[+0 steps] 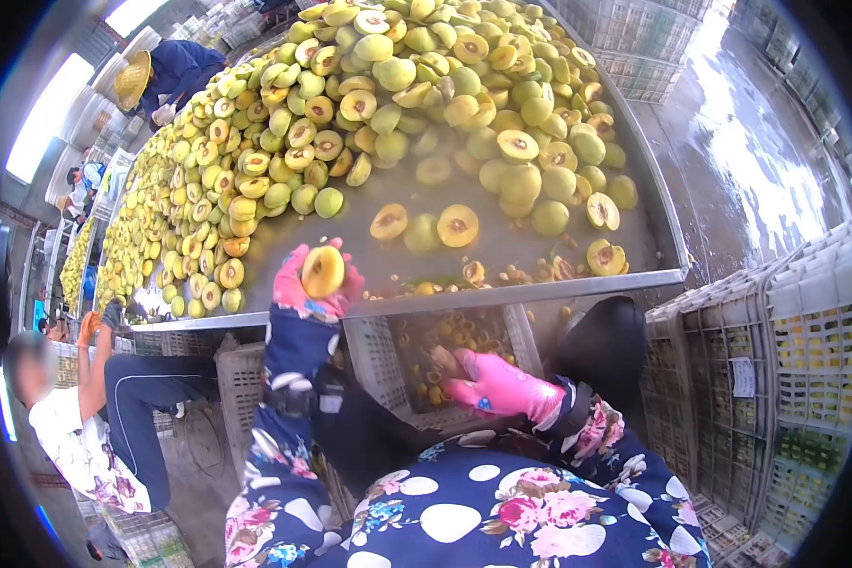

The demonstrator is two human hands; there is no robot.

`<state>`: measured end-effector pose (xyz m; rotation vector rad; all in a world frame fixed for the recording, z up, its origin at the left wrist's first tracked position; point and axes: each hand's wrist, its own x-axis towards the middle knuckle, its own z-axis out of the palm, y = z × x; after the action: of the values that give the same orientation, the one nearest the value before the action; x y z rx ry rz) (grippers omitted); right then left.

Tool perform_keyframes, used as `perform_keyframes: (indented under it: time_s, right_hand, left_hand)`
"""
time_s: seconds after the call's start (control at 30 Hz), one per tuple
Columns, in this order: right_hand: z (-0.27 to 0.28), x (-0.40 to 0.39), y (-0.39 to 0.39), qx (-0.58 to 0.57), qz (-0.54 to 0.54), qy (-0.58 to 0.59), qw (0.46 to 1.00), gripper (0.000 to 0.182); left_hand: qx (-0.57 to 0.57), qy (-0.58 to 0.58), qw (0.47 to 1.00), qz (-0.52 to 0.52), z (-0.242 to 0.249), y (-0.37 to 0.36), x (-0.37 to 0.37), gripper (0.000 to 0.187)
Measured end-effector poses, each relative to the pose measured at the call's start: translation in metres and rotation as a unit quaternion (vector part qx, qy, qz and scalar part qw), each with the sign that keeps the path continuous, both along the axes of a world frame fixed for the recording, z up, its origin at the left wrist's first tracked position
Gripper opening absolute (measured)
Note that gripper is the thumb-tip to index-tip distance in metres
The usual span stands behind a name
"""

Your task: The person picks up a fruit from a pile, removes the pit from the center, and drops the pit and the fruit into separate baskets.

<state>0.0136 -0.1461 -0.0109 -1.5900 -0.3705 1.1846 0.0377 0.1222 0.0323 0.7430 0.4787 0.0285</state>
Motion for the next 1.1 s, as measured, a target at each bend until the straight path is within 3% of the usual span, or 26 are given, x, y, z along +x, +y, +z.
perform_keyframes:
  time_s: [0.07,0.17,0.2,0.23,0.33,0.53,0.63,0.83,0.97,1.1]
  right_hand:
    - [0.014,-0.002,0.002,0.002,-0.009,-0.082,0.997,0.030]
    - [0.036,-0.006,0.006,-0.016,-0.011,-0.177,0.984,0.035]
    - [0.038,-0.009,0.006,-0.007,-0.014,-0.214,0.977,0.034]
    - [0.040,-0.012,0.006,0.002,-0.018,-0.251,0.968,0.034]
    - [0.052,-0.019,0.005,-0.011,-0.026,-0.268,0.963,0.030]
    - [0.048,-0.025,0.000,0.007,-0.050,-0.332,0.942,0.027]
    - [0.037,-0.028,-0.001,0.019,-0.066,-0.356,0.932,0.026]
    - [0.030,-0.031,0.001,-0.050,-0.039,-0.376,0.924,0.025]
    - [0.010,-0.028,-0.002,-0.028,-0.006,-0.404,0.914,0.024]
    - [-0.006,-0.023,-0.004,0.034,0.004,-0.336,0.941,0.024]
  left_hand:
    - [-0.126,0.085,0.987,0.045,-0.001,-0.019,-0.012,0.038]
    - [-0.139,0.005,0.990,-0.019,-0.006,-0.047,-0.043,0.040]
    - [-0.051,-0.026,0.998,-0.034,-0.021,-0.052,-0.048,0.041]
    - [-0.041,-0.012,0.998,-0.040,-0.028,-0.058,-0.049,0.042]
    - [0.025,-0.002,0.996,-0.087,-0.038,-0.067,-0.050,0.042]
    - [0.036,0.012,0.997,-0.069,-0.039,-0.086,-0.056,0.046]
    - [0.077,-0.035,0.993,-0.083,-0.036,-0.091,-0.064,0.046]
    - [-0.012,0.031,0.999,0.021,-0.028,-0.111,-0.061,0.036]
    - [0.050,0.008,0.998,0.037,-0.036,-0.117,-0.063,0.032]
    - [0.152,0.008,0.988,0.019,-0.035,-0.118,-0.062,0.026]
